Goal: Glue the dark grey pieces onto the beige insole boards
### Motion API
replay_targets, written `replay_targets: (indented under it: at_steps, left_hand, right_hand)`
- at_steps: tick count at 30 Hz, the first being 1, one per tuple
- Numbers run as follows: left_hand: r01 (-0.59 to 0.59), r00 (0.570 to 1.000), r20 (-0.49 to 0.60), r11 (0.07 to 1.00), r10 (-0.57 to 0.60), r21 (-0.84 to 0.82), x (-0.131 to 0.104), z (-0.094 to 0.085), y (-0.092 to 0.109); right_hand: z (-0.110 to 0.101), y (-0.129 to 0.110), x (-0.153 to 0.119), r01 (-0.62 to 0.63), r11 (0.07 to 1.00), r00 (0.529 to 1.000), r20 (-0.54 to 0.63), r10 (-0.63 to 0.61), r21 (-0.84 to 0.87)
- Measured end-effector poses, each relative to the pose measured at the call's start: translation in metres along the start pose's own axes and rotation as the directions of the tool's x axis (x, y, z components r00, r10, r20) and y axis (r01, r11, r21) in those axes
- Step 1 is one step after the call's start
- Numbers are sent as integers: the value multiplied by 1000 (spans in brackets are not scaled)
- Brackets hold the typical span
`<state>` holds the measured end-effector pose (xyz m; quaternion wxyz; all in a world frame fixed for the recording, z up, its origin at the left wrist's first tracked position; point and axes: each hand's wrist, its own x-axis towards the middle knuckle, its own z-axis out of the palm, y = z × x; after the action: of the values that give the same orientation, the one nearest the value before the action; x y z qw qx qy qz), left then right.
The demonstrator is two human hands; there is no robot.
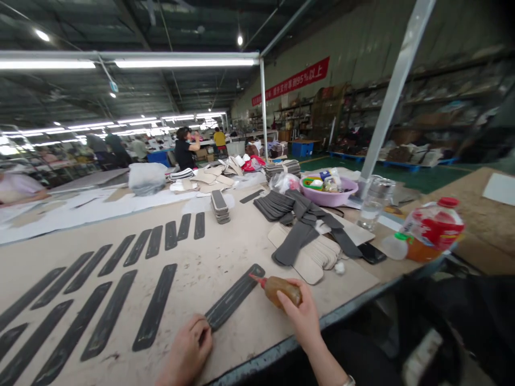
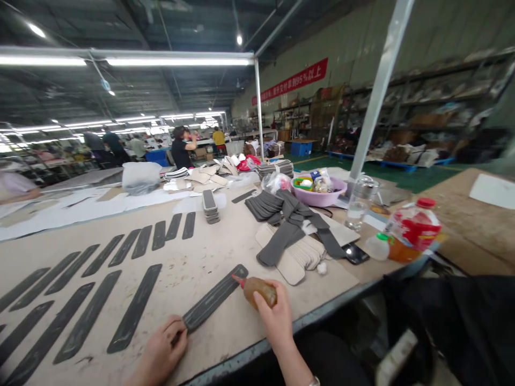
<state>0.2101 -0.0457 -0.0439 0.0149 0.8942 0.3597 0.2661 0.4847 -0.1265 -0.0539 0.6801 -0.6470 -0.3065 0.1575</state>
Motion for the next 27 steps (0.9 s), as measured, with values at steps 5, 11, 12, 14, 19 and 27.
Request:
replay_targets:
  at_steps: [5,11,12,14,19,27]
  left_hand:
    - [263,947,139,945,-291,192,69,-63,-12]
    - [403,889,67,844,-452,354,184,-151,-38]
    - [417,885,35,823,-465,386,198,-162,-40]
    - [423,891,-62,773,-450,472,216,-178,-39]
    - [369,911,-74,723,-405,583,198,-172,-21]
    - [229,857,265,788,-441,571,77,-51,-28]
  right_hand:
    - [-4,5,1,-232,920,970,8,242,315]
    - [-3,8,0,-328,833,936,34,351,445]
    - [-3,7,-1,-334,828,934,44,353,451]
    - [-4,3,-2,-341,816,933,59,356,467]
    - [-6,-4,-2,-357,792,927,85,365,494]
    - [-5,-11,-6,-343,777,934,108,339,527]
